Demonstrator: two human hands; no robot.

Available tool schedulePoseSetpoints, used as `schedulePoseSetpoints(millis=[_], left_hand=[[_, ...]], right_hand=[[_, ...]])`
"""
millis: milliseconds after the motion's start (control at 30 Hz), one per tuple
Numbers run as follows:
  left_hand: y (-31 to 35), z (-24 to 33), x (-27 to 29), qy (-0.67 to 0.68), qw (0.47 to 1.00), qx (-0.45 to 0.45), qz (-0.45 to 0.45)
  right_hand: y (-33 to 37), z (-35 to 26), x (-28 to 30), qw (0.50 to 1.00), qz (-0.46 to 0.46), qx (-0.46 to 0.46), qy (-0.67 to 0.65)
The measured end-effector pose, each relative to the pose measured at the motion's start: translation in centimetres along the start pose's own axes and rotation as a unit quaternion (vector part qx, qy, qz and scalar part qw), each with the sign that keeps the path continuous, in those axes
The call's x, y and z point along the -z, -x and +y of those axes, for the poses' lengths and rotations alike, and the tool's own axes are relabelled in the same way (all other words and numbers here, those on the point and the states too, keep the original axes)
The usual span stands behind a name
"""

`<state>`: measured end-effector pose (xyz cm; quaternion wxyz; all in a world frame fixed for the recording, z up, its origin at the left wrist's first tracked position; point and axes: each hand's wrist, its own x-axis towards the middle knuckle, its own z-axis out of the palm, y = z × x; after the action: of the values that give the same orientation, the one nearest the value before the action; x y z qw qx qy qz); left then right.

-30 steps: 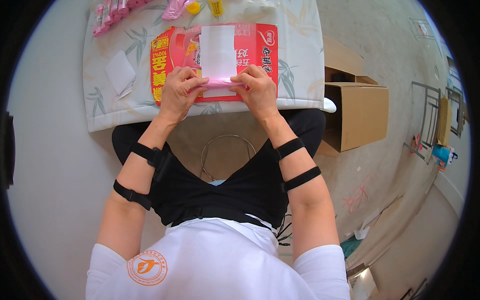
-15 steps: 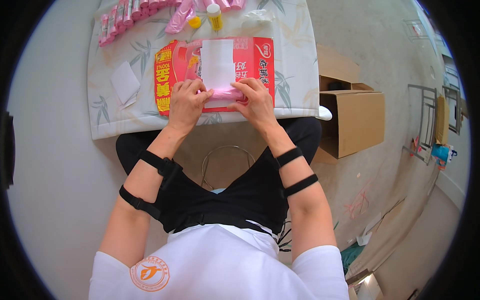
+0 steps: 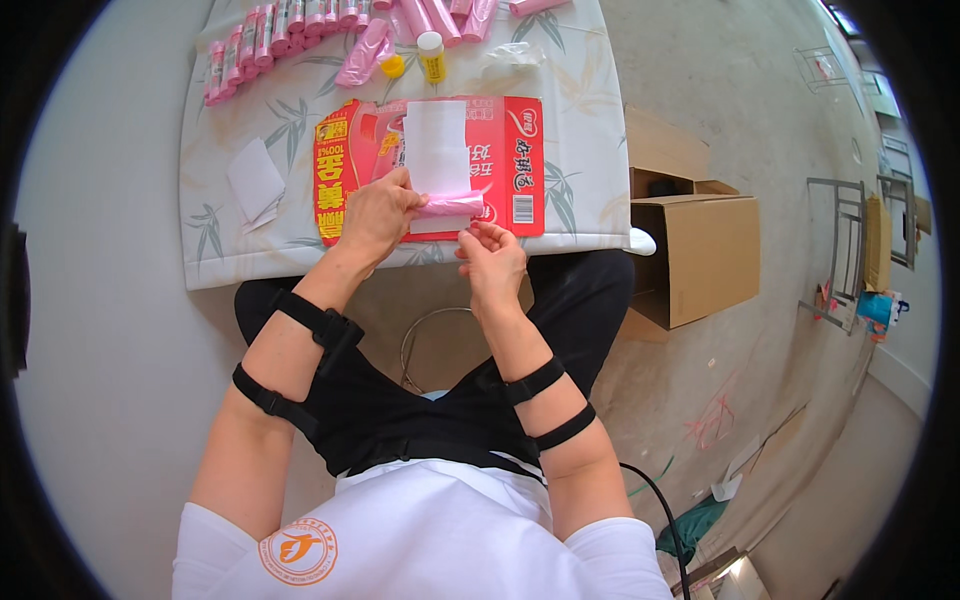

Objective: Applying labels and glue to small pink cylindrical products.

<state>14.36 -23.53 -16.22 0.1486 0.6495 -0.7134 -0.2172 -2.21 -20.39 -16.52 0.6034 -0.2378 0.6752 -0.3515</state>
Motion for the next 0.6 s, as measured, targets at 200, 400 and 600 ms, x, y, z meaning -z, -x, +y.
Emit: schedulePoseSetpoints(millis=[200, 400, 600], left_hand=[[0.8, -1.6, -1.4, -0.001, 1.000, 0.012, 0.012], [1.5, -0.6, -1.1, 0.061, 0.998, -0.004, 0.022], [1.8, 0.1, -1.0, 0.099, 0.994, 0.038, 0.031]], right_hand=[[-1.3, -0.7, -0.6, 0.978, -0.066, -0.135, -0.143], [1.1, 0.1, -0.1, 0.973, -0.066, -0.151, -0.161], [0.6, 0.8, 0.7, 0.925, -0.093, -0.201, -0.310]])
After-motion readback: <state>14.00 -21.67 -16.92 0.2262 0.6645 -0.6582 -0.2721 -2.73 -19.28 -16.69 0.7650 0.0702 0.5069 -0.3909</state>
